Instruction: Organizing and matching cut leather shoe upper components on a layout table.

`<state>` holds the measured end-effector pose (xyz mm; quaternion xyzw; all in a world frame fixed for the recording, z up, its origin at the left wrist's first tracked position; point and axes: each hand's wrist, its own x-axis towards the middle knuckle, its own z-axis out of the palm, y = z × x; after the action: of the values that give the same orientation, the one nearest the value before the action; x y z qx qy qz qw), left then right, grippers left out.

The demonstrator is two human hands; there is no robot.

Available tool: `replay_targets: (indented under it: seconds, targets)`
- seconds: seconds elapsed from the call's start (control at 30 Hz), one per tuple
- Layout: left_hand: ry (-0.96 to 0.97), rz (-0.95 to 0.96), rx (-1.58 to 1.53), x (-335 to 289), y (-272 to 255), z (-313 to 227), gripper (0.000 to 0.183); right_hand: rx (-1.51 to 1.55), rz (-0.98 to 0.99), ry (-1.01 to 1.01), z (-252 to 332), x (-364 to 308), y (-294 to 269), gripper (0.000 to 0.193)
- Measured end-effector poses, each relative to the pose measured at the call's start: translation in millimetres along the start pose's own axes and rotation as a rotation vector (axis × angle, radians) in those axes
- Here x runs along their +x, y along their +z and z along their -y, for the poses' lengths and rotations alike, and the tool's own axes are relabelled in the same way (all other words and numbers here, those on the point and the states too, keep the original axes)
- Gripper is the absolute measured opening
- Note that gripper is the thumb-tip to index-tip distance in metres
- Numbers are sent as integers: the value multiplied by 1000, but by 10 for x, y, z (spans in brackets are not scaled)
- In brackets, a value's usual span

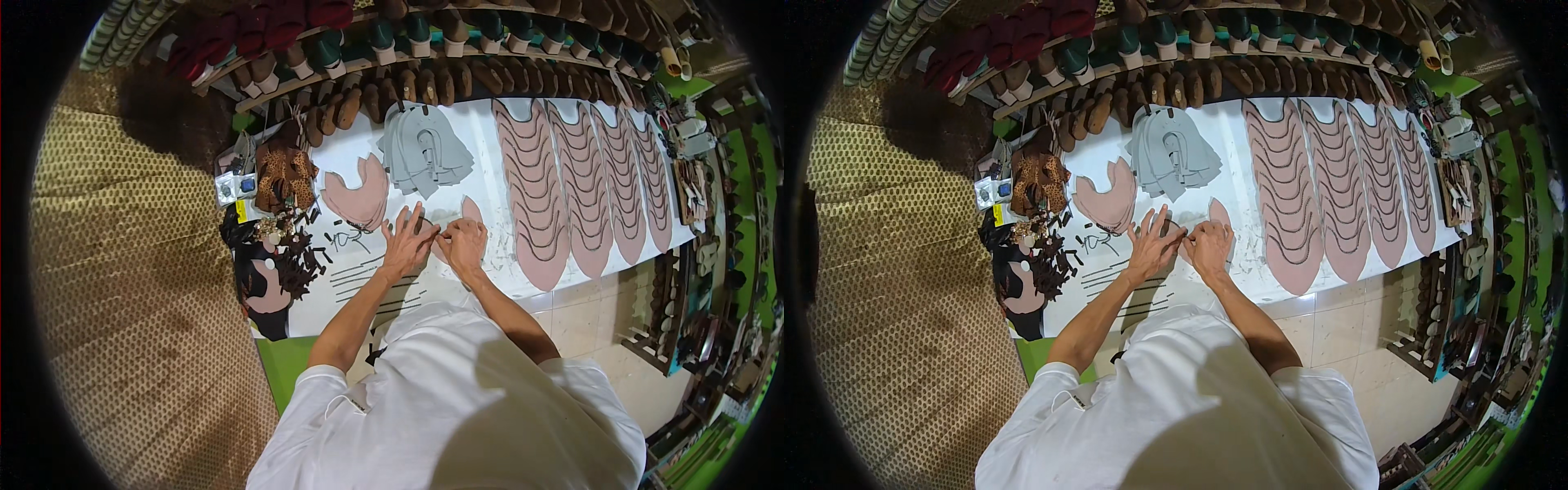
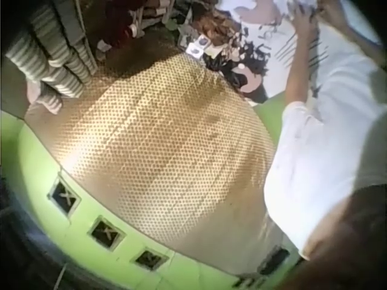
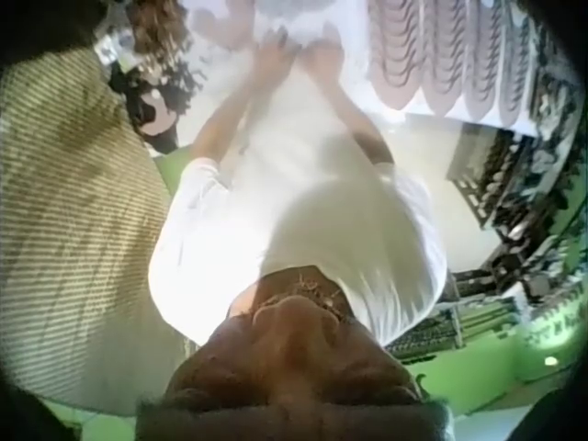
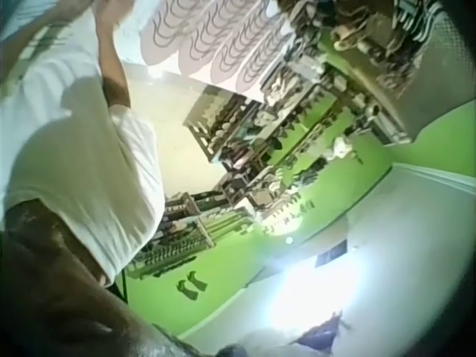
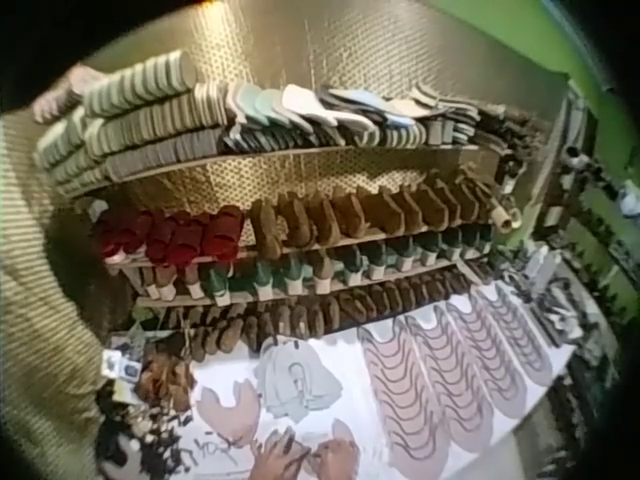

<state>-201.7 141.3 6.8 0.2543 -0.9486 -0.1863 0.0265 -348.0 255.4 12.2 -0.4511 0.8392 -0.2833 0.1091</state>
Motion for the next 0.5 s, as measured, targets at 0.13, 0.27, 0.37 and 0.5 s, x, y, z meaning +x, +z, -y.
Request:
replay_targets:
  seconds: [0.13, 0.27, 0.37, 0.5]
  targets:
    - [11, -27, 38, -70, 43, -14, 43, -9, 18, -7, -1, 2, -15, 19]
    - [13, -44, 47, -100, 96, 2, 41, 24, -13, -89, -32, -60, -136, 24]
    - [17, -42, 52, -105, 110, -5, 40, 2, 52, -84, -112, -177, -209, 25]
    - [45, -74, 67, -88, 81, -5, 40, 59, 26, -88, -186, -224, -176, 24]
